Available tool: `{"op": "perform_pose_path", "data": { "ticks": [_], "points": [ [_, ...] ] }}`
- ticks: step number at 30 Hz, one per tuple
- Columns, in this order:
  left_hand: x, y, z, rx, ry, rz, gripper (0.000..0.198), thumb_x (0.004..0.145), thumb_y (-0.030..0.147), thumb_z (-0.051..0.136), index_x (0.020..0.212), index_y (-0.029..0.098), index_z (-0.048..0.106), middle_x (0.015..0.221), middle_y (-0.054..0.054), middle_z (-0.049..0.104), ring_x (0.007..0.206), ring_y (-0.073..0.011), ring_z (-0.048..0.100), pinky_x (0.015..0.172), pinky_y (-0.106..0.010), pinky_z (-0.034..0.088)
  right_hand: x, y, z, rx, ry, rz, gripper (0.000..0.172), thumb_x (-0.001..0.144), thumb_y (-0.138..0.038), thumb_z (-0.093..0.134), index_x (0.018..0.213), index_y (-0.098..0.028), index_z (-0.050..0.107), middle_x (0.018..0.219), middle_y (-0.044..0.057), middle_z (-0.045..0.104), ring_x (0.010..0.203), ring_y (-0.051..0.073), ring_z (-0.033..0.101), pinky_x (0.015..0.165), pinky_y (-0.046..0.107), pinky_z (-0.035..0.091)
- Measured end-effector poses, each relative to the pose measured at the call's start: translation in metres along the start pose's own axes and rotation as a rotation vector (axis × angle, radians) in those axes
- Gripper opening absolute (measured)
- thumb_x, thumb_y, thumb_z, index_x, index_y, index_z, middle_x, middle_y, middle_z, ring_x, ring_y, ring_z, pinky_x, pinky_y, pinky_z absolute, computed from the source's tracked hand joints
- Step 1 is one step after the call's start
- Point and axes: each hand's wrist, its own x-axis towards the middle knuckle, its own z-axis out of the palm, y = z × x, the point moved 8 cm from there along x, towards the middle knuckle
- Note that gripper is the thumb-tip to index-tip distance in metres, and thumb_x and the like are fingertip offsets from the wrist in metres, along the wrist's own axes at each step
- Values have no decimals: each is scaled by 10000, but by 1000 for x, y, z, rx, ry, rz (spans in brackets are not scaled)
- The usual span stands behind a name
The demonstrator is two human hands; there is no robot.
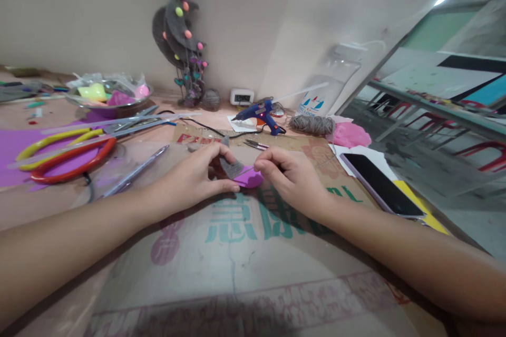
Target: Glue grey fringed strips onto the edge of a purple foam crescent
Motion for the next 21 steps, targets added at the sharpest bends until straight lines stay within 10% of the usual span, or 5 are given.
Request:
{"op": "perform_pose_path", "data": {
  "ticks": [8, 12, 21],
  "points": [
    [0, -4, 0, -49, 2, -3, 321, 730, 328, 714, 931, 219, 488, 856, 29, 553, 753, -140, 602, 657, -265, 477, 4, 23, -7, 138, -133, 81, 198, 765, -343, 692, 886, -187, 675, 563, -63, 470, 483, 63, 359, 451, 199, 286],
    [0, -2, -1, -27, 5, -23, 308, 731, 320, 712, 917, 213, 490, 827, 34, 555, 745, -139, 603, 645, -256, 467, 3, 20, -2, 152, -268, -5, 125, 783, -303, 678, 847, -197, 693, 684, -23, 610, 591, 85, 499, 539, 208, 374],
    [0, 10, -4, 46, -11, 44, 159, 818, 298, 610, 895, 196, 516, 809, 32, 554, 728, -117, 556, 634, -226, 431, 4, 27, 6, -10, -169, -16, 112, 855, -224, 572, 799, -182, 660, 792, 16, 631, 731, 125, 583, 671, 244, 448]
  ]
}}
